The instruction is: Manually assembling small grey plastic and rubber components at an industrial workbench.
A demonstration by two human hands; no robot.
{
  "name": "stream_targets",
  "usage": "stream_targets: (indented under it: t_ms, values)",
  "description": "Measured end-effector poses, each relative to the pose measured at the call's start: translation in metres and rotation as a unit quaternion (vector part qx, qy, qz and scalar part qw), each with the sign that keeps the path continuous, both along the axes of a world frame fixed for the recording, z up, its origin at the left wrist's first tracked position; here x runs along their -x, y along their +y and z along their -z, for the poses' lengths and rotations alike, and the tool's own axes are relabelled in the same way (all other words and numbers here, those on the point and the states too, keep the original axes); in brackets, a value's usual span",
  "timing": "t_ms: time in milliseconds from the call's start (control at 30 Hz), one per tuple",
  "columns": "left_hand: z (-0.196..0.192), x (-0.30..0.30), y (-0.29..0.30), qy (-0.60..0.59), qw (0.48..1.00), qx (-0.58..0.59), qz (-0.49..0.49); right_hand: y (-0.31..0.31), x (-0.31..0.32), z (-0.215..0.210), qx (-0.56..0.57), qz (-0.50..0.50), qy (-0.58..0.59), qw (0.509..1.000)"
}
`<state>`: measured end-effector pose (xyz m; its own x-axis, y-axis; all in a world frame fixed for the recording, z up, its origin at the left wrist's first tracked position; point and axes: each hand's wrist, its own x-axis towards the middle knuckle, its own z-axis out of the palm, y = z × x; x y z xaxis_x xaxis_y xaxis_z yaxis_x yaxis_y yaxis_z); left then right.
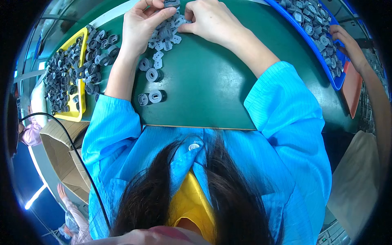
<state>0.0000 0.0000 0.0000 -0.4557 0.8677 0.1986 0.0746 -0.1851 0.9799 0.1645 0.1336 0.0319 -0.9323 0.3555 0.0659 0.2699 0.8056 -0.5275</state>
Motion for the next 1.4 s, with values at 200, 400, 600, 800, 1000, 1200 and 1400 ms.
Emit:
stream_targets:
  t_ms: [200, 400, 600, 800, 1000, 1200, 1400]
  values:
    - [-0.021, -0.026, -0.009, 0.071, 0.996, -0.025, -0.043, 0.007, -0.016, -0.016, 0.009, -0.023, 0.061, 0.998]
    - [-0.033, -0.030, -0.012, -0.014, 1.000, 0.022, 0.013, 0.018, -0.024, -0.029, 0.015, -0.028, 0.125, 0.992]
    - [-0.030, -0.031, -0.008, -0.135, 0.989, 0.012, 0.061, 0.007, -0.020, -0.027, 0.038, -0.029, 0.183, 0.982]
    - [-0.030, -0.043, -0.006, -0.006, 0.999, 0.014, 0.032, 0.002, -0.019, -0.027, 0.062, -0.037, 0.234, 0.970]
    - [-0.011, -0.040, 0.000, -0.018, 1.000, 0.003, 0.023, -0.011, -0.020, -0.036, 0.102, -0.001, 0.233, 0.967]
    - [-0.032, -0.042, -0.006, 0.022, 0.999, 0.041, 0.014, 0.001, -0.020, -0.031, 0.121, -0.044, 0.220, 0.967]
    - [-0.034, -0.048, -0.007, 0.020, 0.999, 0.037, 0.008, 0.001, -0.019, -0.035, 0.161, -0.018, 0.204, 0.966]
